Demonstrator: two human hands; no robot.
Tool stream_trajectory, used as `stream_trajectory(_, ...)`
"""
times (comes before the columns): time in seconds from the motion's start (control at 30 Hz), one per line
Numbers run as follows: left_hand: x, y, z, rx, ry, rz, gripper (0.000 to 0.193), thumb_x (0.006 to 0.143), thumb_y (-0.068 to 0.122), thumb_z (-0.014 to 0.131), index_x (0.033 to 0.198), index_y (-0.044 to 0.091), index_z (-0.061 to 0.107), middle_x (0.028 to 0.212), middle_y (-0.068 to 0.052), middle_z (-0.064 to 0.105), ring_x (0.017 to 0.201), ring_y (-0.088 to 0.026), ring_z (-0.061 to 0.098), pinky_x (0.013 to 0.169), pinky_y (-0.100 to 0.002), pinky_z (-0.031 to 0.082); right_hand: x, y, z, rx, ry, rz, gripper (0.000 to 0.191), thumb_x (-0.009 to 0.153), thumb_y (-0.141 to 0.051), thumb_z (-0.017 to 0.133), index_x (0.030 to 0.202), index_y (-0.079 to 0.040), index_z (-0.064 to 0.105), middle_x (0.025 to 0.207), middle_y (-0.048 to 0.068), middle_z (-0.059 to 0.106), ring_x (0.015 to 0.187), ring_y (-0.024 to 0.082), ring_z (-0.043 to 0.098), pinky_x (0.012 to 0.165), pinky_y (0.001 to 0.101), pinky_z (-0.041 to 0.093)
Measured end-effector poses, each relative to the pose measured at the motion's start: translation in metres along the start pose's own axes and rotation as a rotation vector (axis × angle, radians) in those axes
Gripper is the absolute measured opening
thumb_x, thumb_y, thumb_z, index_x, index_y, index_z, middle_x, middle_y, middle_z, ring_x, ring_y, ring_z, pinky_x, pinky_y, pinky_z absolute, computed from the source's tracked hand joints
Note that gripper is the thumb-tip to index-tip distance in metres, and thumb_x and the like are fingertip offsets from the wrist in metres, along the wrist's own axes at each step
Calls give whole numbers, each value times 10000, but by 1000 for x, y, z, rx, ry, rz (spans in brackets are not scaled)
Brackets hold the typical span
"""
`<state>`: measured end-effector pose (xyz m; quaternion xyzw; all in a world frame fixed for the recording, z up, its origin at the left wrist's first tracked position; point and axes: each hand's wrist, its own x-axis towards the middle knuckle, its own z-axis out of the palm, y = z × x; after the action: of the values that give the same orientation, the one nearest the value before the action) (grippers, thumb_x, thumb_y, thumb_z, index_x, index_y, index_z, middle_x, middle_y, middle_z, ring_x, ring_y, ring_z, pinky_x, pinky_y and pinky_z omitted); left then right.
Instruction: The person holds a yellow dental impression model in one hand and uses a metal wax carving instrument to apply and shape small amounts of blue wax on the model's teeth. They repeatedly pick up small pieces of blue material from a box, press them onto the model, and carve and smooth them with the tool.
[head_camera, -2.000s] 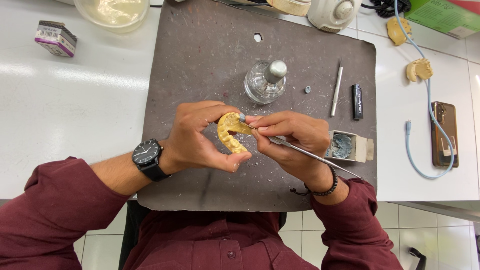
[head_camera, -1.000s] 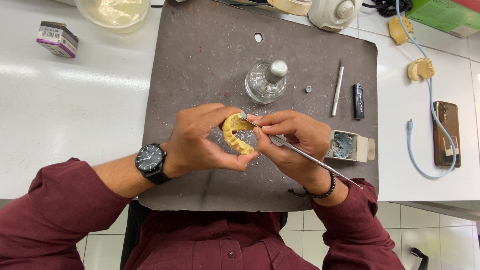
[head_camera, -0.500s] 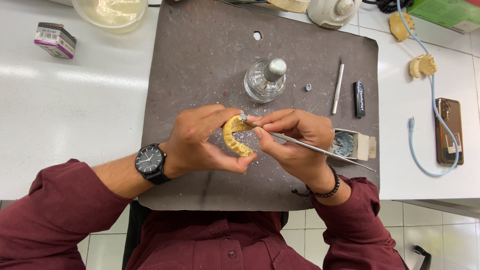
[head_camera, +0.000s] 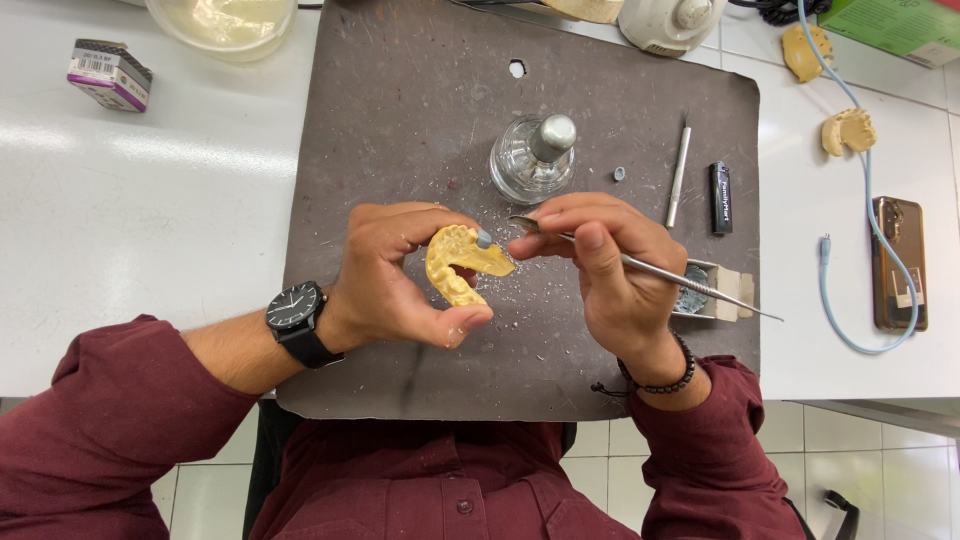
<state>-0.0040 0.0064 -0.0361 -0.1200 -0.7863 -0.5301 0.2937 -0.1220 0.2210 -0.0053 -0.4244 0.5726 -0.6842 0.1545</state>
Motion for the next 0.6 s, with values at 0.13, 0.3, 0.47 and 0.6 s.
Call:
stream_trajectory(0.13, 1, -1, -1, -69, -19, -11, 543, 703, 343, 902, 1071, -8, 713, 893, -67, 743, 799, -142, 750, 723, -258, 579, 8, -10, 1, 99, 50, 117, 301, 1084, -155, 465, 1125, 47, 685, 1168, 213, 689, 1017, 291, 763, 918, 373, 682)
stream_trajectory(0.3, 4, 6, -1, 84, -9, 53, 568, 680, 337, 926, 1065, -12, 699, 896, -87, 726, 795, -168, 742, 712, -281, 586, 8, -15, 5, -191, -24, -40, 133, 1079, 44, 639, 1204, 54, 684, 1236, 215, 655, 1096, 298, 745, 979, 370, 665)
stream_trajectory(0.47, 8, 10, -1, 168, -2, 80, 581, 696, 360, 946, 1080, -3, 702, 893, -86, 729, 784, -178, 740, 696, -289, 589, 6, -12, 8, -418, -50, -165, 178, 1005, 77, 738, 1169, 10, 712, 1118, 176, 734, 1040, 236, 772, 918, 302, 666)
stream_trajectory(0.6, 8, 10, 1, 231, 20, 120, 603, 702, 395, 956, 1077, 0, 699, 917, -96, 735, 804, -190, 742, 714, -295, 598, 3, -6, 14, -430, -17, -172, 177, 933, 101, 762, 1078, 30, 690, 1081, 177, 728, 1035, 232, 761, 867, 279, 657)
